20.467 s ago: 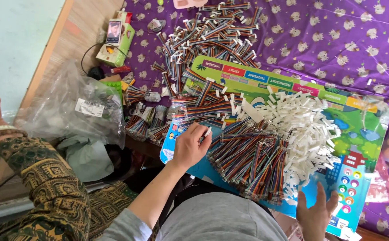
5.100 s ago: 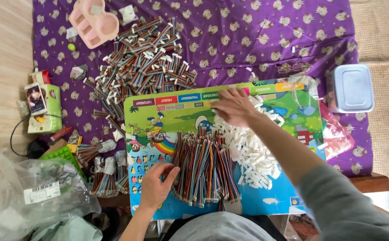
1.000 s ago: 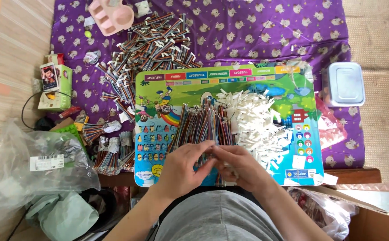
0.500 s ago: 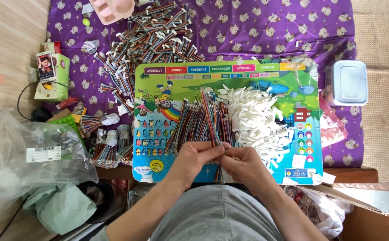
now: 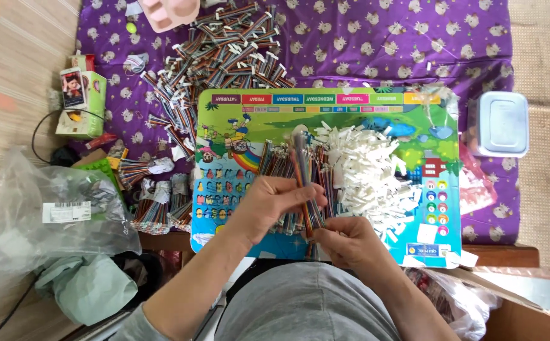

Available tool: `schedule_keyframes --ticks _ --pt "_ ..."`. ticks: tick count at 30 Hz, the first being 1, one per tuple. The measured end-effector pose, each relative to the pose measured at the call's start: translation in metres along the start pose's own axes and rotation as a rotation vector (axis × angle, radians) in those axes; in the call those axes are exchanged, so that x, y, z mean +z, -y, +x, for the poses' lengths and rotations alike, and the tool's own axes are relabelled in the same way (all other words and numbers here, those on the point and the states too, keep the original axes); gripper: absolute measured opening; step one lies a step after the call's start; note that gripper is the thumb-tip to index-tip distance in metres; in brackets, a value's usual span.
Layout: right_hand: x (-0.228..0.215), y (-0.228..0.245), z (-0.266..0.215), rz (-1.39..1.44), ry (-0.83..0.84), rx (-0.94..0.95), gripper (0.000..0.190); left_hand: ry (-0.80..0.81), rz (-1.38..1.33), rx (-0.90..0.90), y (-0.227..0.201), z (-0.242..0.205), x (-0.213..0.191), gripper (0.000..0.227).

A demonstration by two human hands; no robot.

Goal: Sorting and aligning bundles of multi-colored jumper wires with connectors

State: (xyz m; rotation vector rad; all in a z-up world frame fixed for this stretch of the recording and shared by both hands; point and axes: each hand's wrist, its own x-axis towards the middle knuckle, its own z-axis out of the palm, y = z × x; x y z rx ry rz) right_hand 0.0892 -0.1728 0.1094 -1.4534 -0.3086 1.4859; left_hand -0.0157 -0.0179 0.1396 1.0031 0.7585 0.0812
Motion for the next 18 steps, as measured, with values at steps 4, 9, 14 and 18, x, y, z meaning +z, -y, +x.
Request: schedule_keyframes --ticks 4,9,14,18 --pt "-0.003 -0.008 0.001 -0.015 0.013 -0.047 0.036 -0.075 -0.112 -0.002 -0.006 0.008 -0.007 0.022" --pt "-0.009 -0.001 -0.009 -0.161 0.113 0.050 0.047 -0.144 -0.394 -0.016 -0.011 0.016 -0.017 0.029" --pt "-0.029 0.045 -0.004 -0.059 0.047 -0.155 0.027 0.049 -0.049 0.220 -0.001 -0.001 0.011 0.017" --pt "-0.026 0.050 0.008 -0.020 0.000 -0.330 0.024 0.127 0.045 0.244 0.007 -0.010 0.028 0.006"
